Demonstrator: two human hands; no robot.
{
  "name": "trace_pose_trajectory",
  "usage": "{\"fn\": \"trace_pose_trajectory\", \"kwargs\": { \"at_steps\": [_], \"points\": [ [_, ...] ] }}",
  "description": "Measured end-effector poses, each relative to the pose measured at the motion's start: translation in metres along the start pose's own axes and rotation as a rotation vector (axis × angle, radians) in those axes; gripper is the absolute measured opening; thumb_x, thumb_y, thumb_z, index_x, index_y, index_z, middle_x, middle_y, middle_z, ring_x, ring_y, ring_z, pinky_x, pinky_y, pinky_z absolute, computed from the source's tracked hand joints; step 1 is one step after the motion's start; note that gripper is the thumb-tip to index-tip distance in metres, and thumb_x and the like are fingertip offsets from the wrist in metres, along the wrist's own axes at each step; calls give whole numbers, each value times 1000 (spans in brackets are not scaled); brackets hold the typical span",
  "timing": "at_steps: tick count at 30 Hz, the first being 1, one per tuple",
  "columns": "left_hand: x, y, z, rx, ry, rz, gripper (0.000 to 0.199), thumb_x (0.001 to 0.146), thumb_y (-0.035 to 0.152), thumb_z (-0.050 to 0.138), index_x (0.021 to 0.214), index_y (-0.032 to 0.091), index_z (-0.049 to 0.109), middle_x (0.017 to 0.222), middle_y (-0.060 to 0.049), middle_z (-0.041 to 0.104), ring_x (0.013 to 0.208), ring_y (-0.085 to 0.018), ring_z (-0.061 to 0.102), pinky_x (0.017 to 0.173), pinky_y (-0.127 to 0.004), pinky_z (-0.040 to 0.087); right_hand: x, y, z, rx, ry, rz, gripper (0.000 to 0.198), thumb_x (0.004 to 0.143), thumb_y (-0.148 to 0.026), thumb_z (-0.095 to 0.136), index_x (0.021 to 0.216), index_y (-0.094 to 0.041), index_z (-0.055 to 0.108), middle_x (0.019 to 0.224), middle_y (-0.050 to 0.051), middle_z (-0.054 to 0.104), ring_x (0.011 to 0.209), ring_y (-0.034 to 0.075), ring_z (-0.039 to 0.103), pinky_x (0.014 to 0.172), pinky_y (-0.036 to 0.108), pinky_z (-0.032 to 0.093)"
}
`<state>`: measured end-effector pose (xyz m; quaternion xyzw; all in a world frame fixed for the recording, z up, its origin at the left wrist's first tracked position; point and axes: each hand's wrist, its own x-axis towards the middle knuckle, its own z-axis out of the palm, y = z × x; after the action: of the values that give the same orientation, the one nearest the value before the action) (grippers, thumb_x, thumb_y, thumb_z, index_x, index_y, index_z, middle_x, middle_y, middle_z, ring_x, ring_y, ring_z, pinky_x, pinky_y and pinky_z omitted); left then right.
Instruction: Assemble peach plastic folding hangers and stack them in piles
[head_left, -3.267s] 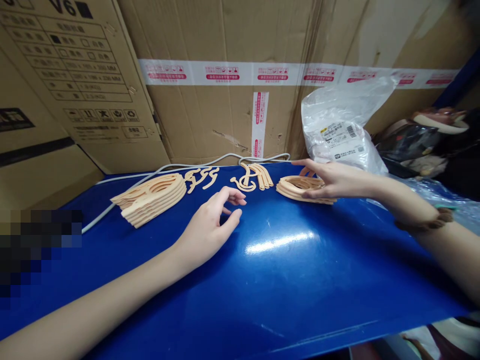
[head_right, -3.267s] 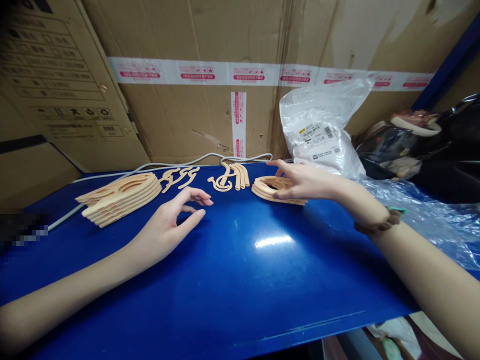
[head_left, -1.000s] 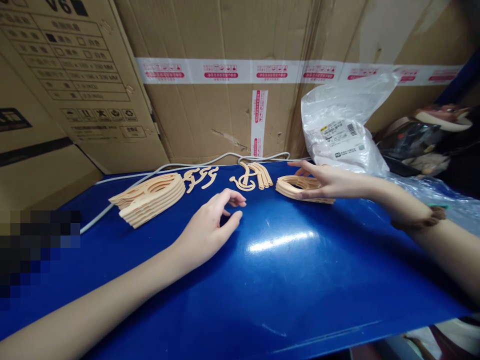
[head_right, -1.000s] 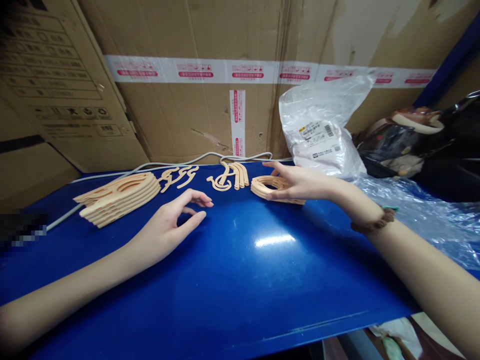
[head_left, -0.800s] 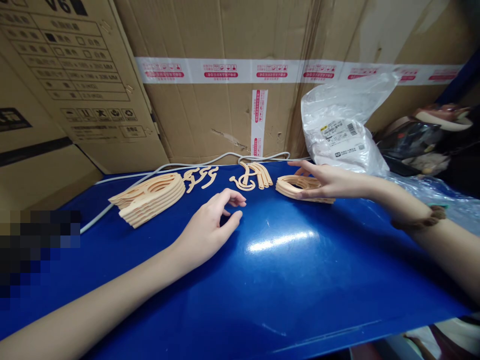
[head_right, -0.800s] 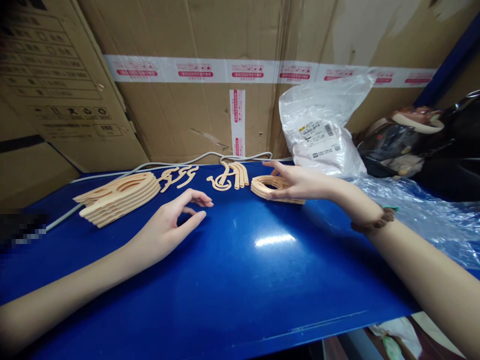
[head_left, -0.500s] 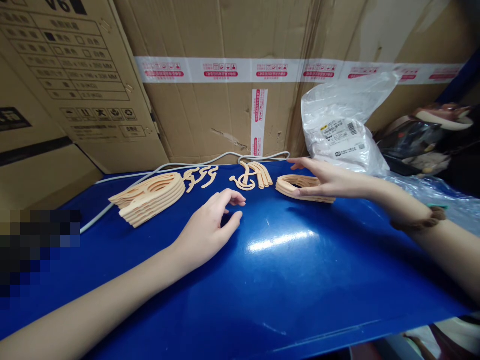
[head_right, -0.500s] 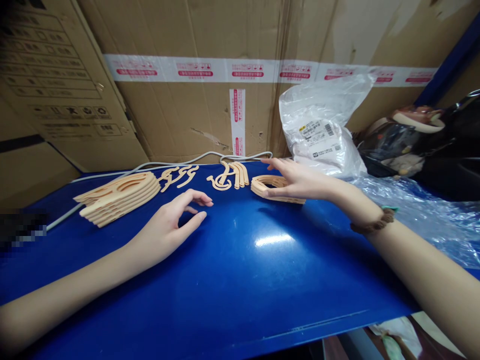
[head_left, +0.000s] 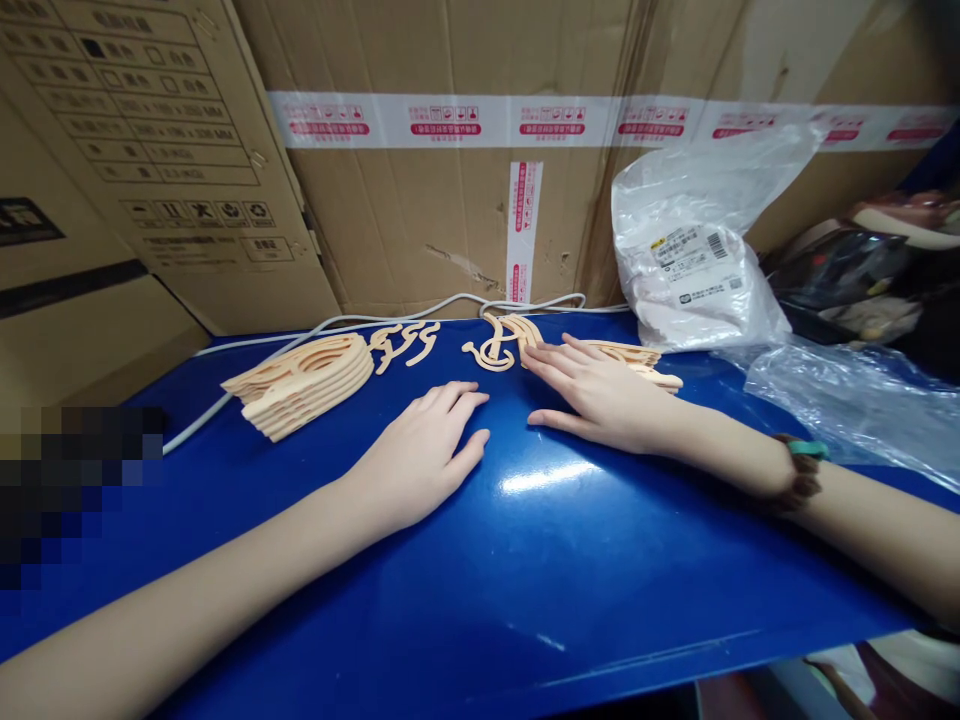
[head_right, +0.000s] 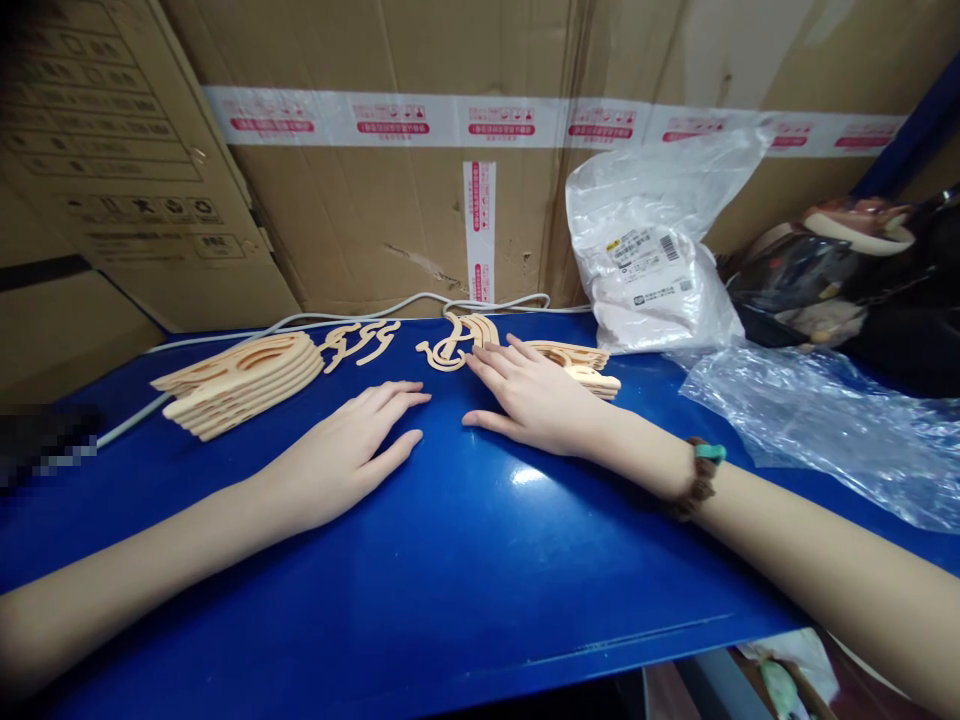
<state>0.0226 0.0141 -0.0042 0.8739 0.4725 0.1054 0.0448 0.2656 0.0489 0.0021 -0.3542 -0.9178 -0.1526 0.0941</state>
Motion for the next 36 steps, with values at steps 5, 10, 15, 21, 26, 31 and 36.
{"fn": "trace_pose_trajectory", "kwargs": {
  "at_steps": [5,10,15,21,26,31,36],
  "points": [
    [0,1,1,-5,22,1,44,100,35,40,137,13,50,143,-12,50,132,-27,46,114,-49,36,4,0,4,1,-41,7,70,101,-52,32,146,1,41,146,24,48,128,36,53,105,52,43],
    [1,3,1,-5,28,2,44,100,34,40,136,13,51,142,-12,51,131,-28,46,113,-49,37,6,-1,3,-8,-22,-13,69,101,-52,32,142,1,46,143,22,53,129,35,52,110,51,39],
    [1,2,2,-9,25,3,43,100,34,40,136,13,50,142,-12,51,131,-27,46,113,-49,37,5,-2,0,-38,20,-46,65,101,-51,34,140,-1,50,135,20,60,123,34,57,108,50,41],
    [-1,-2,3,-63,57,21,42,99,34,41,135,13,49,139,-12,53,129,-27,48,112,-49,38,-6,-19,-20,-8,143,-173,48,102,-41,38,121,-7,67,107,13,75,100,26,69,103,46,46],
    [-1,-4,4,-162,122,53,38,101,29,34,134,14,47,136,-11,56,126,-24,50,111,-47,39,-17,-52,-32,39,203,-309,44,102,-36,38,113,-8,70,97,12,77,85,24,72,89,41,54],
    [-1,-3,3,-212,115,116,40,102,29,33,139,18,44,144,-7,51,131,-22,46,114,-44,35,-25,-75,-35,109,259,-429,40,100,-37,44,110,-8,70,102,13,76,96,23,71,90,37,54],
    [-3,-1,-1,-236,77,153,41,103,36,35,138,18,45,141,-8,54,131,-21,47,112,-41,37,-27,-81,-36,245,160,-571,38,100,-35,43,118,-11,67,127,14,67,117,23,63,102,34,48]
  ]
}}
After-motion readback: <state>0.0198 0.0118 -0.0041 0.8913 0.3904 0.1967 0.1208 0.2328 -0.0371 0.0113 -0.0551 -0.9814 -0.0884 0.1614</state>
